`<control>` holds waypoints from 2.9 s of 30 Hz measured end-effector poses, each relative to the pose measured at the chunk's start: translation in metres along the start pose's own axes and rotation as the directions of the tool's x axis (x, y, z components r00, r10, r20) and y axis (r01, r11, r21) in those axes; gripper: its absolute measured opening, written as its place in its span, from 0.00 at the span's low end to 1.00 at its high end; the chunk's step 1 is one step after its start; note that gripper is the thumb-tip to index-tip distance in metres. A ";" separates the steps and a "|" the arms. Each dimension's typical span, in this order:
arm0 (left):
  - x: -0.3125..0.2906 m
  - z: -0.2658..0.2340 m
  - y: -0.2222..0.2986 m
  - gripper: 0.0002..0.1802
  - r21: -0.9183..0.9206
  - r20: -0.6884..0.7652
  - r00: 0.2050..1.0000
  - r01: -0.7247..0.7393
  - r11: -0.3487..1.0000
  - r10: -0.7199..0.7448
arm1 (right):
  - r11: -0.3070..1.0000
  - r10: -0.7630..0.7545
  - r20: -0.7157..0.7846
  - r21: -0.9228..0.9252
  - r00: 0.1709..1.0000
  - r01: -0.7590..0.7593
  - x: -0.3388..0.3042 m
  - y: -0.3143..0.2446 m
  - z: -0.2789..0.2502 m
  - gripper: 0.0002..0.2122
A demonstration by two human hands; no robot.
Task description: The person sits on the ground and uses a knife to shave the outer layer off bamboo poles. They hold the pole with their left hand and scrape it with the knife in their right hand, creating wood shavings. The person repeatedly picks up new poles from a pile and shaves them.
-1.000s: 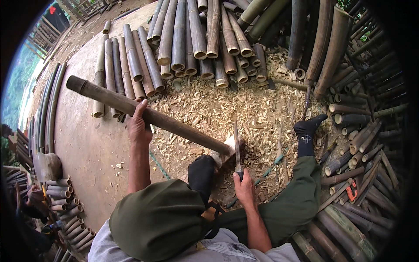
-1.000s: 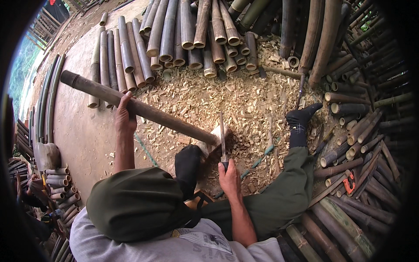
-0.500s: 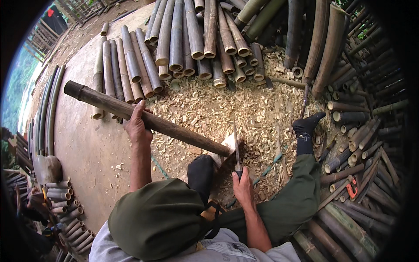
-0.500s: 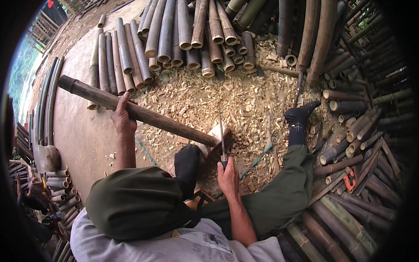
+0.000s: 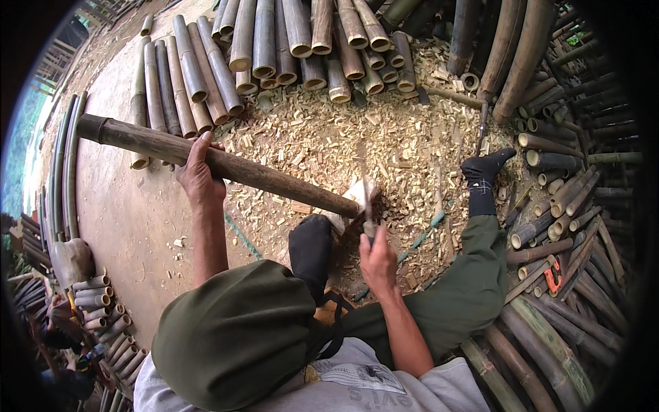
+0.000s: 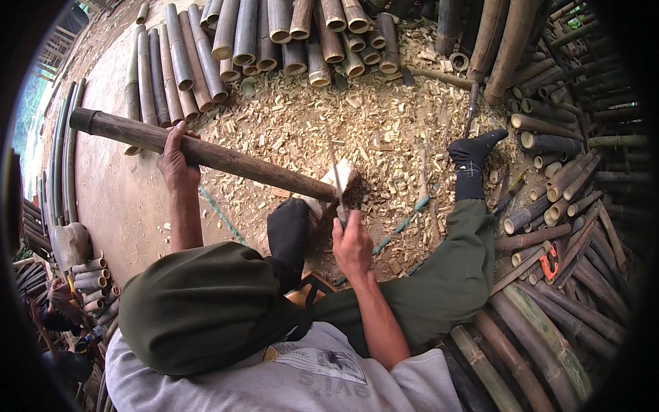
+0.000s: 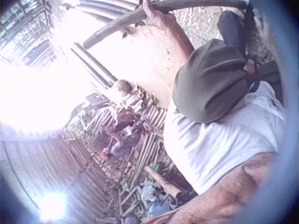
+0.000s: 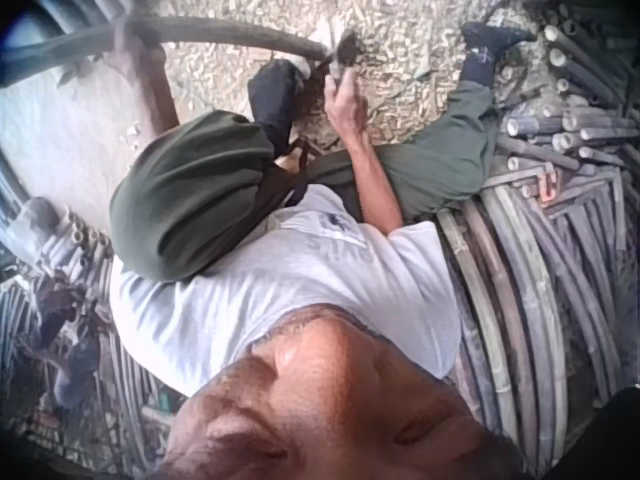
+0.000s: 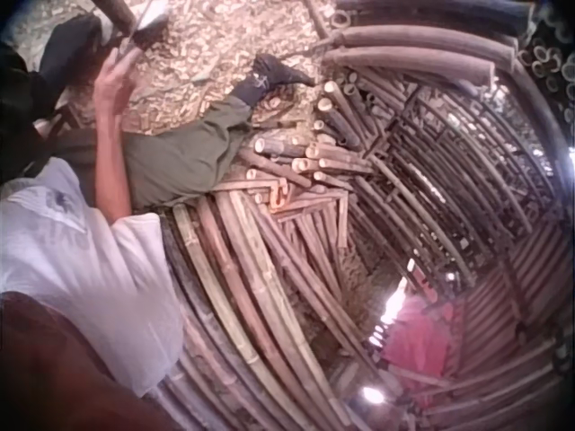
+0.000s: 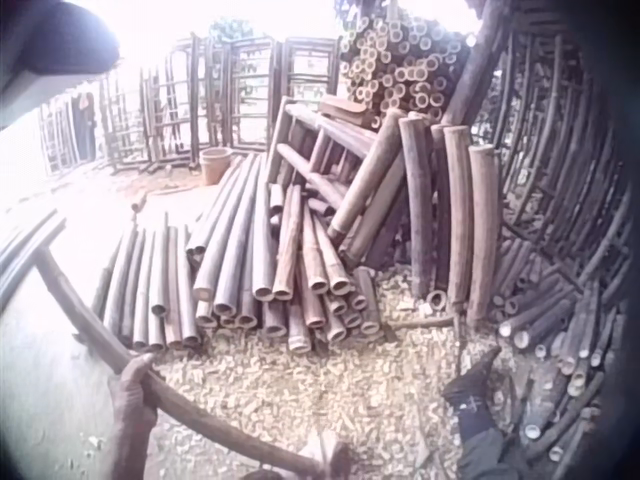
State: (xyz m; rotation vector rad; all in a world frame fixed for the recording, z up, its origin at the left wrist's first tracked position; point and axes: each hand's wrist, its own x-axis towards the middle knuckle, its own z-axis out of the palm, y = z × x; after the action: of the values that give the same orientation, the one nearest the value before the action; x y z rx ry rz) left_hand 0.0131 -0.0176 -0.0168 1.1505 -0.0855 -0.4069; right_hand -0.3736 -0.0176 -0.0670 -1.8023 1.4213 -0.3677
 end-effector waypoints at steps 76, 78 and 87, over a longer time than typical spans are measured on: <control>-0.025 0.025 0.034 0.24 -0.139 0.462 0.884 -0.008 0.990 0.071 | 0.967 -0.183 -0.172 0.148 0.968 0.209 -0.006 -0.040 -0.025 0.15; -0.022 0.029 0.035 0.24 -0.159 0.474 0.875 -0.025 0.987 0.099 | 0.981 0.095 0.089 -0.177 0.991 -0.078 0.007 0.003 -0.008 0.20; -0.012 -0.004 0.048 0.29 0.005 0.648 0.762 -0.004 1.000 0.000 | 0.979 -0.178 -0.050 0.089 0.983 0.182 0.002 -0.093 -0.059 0.15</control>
State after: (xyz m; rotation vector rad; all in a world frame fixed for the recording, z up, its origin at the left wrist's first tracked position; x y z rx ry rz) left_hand 0.0162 0.0067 0.0264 0.9678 -0.7013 -0.7964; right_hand -0.3481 -0.0375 0.0376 -1.8614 1.2505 -0.5591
